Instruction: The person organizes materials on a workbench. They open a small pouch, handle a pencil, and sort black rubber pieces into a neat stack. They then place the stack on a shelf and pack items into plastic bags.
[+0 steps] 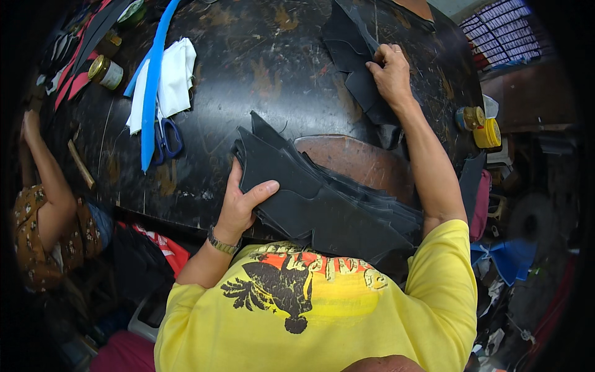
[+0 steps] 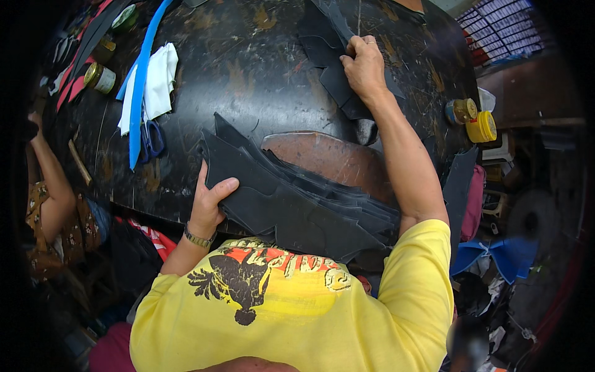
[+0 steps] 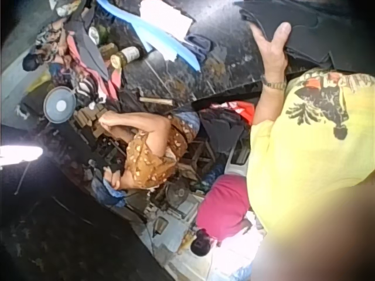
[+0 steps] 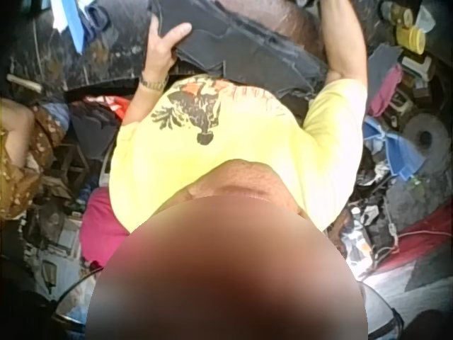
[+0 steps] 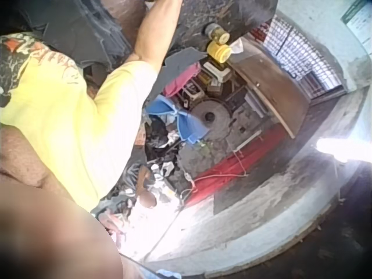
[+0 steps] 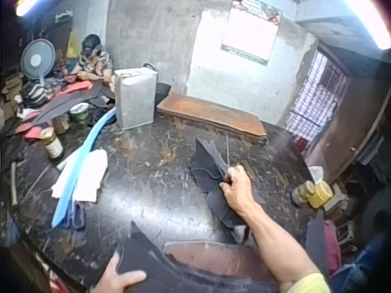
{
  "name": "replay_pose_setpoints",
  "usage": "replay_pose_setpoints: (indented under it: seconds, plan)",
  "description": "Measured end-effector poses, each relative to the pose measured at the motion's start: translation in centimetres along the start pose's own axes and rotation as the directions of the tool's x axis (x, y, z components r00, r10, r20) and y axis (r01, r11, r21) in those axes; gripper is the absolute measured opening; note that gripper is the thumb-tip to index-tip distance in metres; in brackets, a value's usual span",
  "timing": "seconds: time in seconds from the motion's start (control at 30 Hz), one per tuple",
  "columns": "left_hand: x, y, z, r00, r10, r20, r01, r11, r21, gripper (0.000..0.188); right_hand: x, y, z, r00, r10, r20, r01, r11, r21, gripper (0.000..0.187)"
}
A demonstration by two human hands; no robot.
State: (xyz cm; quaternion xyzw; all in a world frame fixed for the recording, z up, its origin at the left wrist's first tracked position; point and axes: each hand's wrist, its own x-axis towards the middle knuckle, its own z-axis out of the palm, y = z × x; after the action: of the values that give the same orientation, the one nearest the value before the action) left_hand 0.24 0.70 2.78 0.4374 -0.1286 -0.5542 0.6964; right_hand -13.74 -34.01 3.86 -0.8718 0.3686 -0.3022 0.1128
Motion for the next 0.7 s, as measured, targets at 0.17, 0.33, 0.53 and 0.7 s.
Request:
replay_pose_setpoints:
  seconds: [0.17,0.33,0.53,0.7]
  plan:
    - [0.3,-0.3,-0.1,0.998,0.052,0.046,-0.051,0.999,-0.014,0.069,-0.5,-4.1,-4.7,0.999,-0.041,0.024,0.033,0.961,0.276,0.018]
    - [0.2,-1.6,-1.5,0.995,0.069,0.076,-0.059,0.990,-0.131,0.079,-4.8,-10.8,-13.7,0.931,0.023,0.364,-0.291,0.651,0.702,0.016]
    - [-0.1,-1.4,-1.0,0.948,0.224,0.227,-0.195,0.970,-0.145,0.105,-12.6,-15.5,-10.3,0.767,-0.193,0.612,-0.156,0.869,0.469,0.027]
    - [-0.1,0.1,0.1,0.998,0.041,0.053,-0.036,0.996,-0.078,0.086,-7.6,-8.9,-9.8,0.899,-0.222,0.379,0.047,0.907,0.419,0.027]
